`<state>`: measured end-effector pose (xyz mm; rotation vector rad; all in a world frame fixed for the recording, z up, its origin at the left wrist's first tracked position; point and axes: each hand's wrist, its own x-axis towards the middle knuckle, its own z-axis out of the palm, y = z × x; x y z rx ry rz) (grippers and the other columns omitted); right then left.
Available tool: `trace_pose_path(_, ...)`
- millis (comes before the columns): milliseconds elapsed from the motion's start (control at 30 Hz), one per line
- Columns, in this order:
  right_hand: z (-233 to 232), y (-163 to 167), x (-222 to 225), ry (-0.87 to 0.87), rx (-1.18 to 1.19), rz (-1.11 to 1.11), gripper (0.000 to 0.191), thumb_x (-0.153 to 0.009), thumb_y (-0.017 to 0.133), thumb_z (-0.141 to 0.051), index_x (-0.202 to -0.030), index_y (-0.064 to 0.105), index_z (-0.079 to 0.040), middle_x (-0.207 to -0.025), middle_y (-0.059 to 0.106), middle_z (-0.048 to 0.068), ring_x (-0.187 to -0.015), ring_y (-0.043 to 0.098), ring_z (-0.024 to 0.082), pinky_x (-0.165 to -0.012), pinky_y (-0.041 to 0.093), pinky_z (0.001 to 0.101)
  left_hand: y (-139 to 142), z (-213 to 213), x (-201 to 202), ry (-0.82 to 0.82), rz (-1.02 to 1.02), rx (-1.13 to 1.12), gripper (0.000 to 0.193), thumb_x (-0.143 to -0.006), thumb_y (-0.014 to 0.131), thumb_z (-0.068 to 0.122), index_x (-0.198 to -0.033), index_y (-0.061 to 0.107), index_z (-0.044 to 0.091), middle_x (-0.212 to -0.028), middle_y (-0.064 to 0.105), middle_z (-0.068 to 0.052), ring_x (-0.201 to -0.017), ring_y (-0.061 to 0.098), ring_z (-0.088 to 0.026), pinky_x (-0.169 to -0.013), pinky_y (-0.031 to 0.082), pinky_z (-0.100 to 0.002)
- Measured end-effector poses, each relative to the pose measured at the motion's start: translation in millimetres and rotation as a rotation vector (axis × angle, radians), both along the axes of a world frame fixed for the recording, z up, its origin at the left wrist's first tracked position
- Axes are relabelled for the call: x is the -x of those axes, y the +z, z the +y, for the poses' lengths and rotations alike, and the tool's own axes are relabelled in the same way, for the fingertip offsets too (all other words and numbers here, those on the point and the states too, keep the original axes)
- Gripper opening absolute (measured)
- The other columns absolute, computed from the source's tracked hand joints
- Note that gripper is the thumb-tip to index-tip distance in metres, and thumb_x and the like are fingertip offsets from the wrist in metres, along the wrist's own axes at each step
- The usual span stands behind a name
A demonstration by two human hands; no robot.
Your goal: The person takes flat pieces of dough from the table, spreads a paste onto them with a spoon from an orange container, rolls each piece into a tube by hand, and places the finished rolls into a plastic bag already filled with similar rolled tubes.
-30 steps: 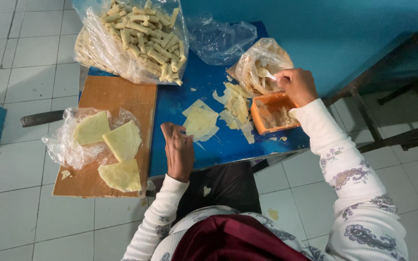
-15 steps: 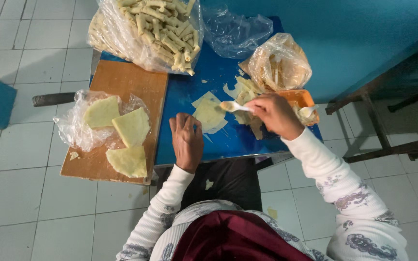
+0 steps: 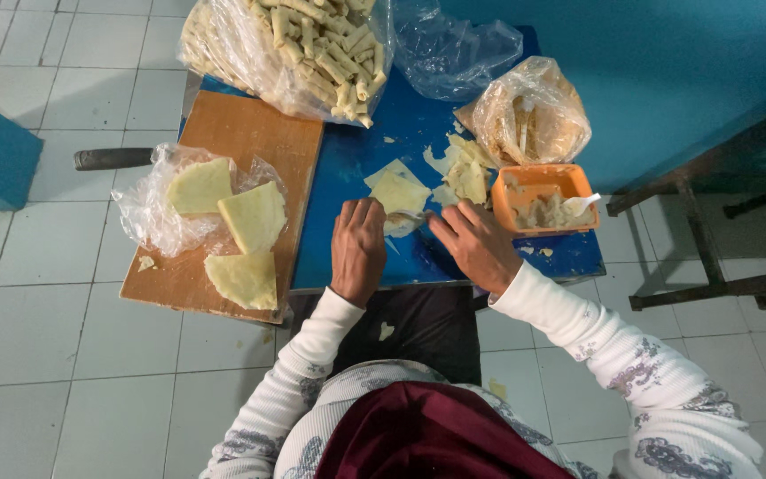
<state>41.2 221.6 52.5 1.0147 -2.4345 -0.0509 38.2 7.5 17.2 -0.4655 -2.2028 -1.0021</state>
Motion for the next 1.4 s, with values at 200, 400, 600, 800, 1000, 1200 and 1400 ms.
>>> trace_pose_path(200, 21.9, 9.1, -2.4, -0.089, 0.095, 0.010, 0.029, -0.092, 0.066, -0.003, -0.121, 0.073, -0.003, -0.095, 0.058, 0.007, -0.094, 0.056, 0.024, -0.079, 0.050, 0.0369, -0.1, -1.7, -3.7, 0.052, -0.122, 0.045, 0.008, -0.090, 0.058, -0.005, -0.094, 0.059, 0.001, -0.095, 0.061, -0.013, -0.089, 0.058, -0.035, -0.078, 0.050, -0.045)
trace_pose_path(400, 88.5, 46.7, 26.0, -0.525, 0.039, 0.189, 0.022, -0.102, 0.069, -0.005, -0.122, 0.074, 0.000, -0.102, 0.064, 0.011, -0.105, 0.055, 0.029, -0.094, 0.046, 0.0404, 0.0, 0.6, -4.8, -0.001, -0.109, -0.037, 0.006, -0.091, 0.060, -0.005, -0.092, 0.058, 0.000, -0.092, 0.060, -0.014, -0.085, 0.058, -0.033, -0.072, 0.050, -0.043)
trace_pose_path(600, 56.9, 18.4, 52.2, -0.380, 0.184, 0.205, 0.023, -0.090, 0.069, 0.000, -0.111, 0.075, -0.004, -0.116, 0.069, 0.012, -0.105, 0.056, 0.031, -0.093, 0.046, 0.0412, -3.3, 5.8, 0.1, -0.074, -0.122, -0.103, 0.006, -0.089, 0.061, -0.003, -0.093, 0.058, 0.000, -0.092, 0.062, -0.014, -0.084, 0.062, -0.034, -0.072, 0.050, -0.043)
trace_pose_path(800, -11.0, -40.4, 20.5, -0.208, 0.538, -0.297, 0.016, -0.083, 0.079, -0.010, -0.099, 0.075, -0.009, -0.097, 0.067, 0.011, -0.098, 0.060, 0.035, -0.086, 0.046, 0.0449, -15.1, -0.8, 5.2, -0.141, -0.231, -0.213, 0.031, -0.081, 0.072, -0.006, -0.108, 0.058, 0.000, -0.100, 0.067, -0.017, -0.094, 0.068, -0.036, -0.077, 0.056, -0.040)
trace_pose_path(1000, -20.3, -42.1, 19.3, -0.184, 0.697, -0.347, 0.022, -0.084, 0.081, -0.010, -0.103, 0.071, -0.007, -0.103, 0.068, 0.013, -0.102, 0.064, 0.034, -0.088, 0.050, 0.0423, -19.0, -10.3, 6.7, -0.242, -0.246, -0.202, 0.049, -0.073, 0.081, -0.004, -0.114, 0.055, 0.000, -0.106, 0.067, -0.018, -0.097, 0.069, -0.035, -0.081, 0.057, -0.039)
trace_pose_path(1200, -30.2, -36.6, 7.2, -0.171, 0.730, -0.400, 0.026, -0.088, 0.075, -0.004, -0.114, 0.070, -0.005, -0.111, 0.069, 0.011, -0.104, 0.066, 0.031, -0.088, 0.052, 0.0410, -19.2, -13.5, 7.1, -0.255, -0.306, -0.128, 0.050, -0.073, 0.082, -0.003, -0.117, 0.058, 0.001, -0.111, 0.063, -0.017, -0.101, 0.065, -0.035, -0.084, 0.054, -0.042)
trace_pose_path(1400, -37.7, -35.8, 2.9, -0.103, 0.571, -0.243, 0.033, -0.085, 0.071, 0.004, -0.117, 0.072, -0.004, -0.117, 0.062, 0.010, -0.109, 0.058, 0.033, -0.092, 0.050, 0.0418, -15.6, -15.2, 3.7, -0.204, -0.189, -0.022, 0.047, -0.072, 0.082, 0.000, -0.115, 0.063, -0.002, -0.115, 0.057, -0.019, -0.107, 0.055, -0.038, -0.091, 0.048, -0.044)
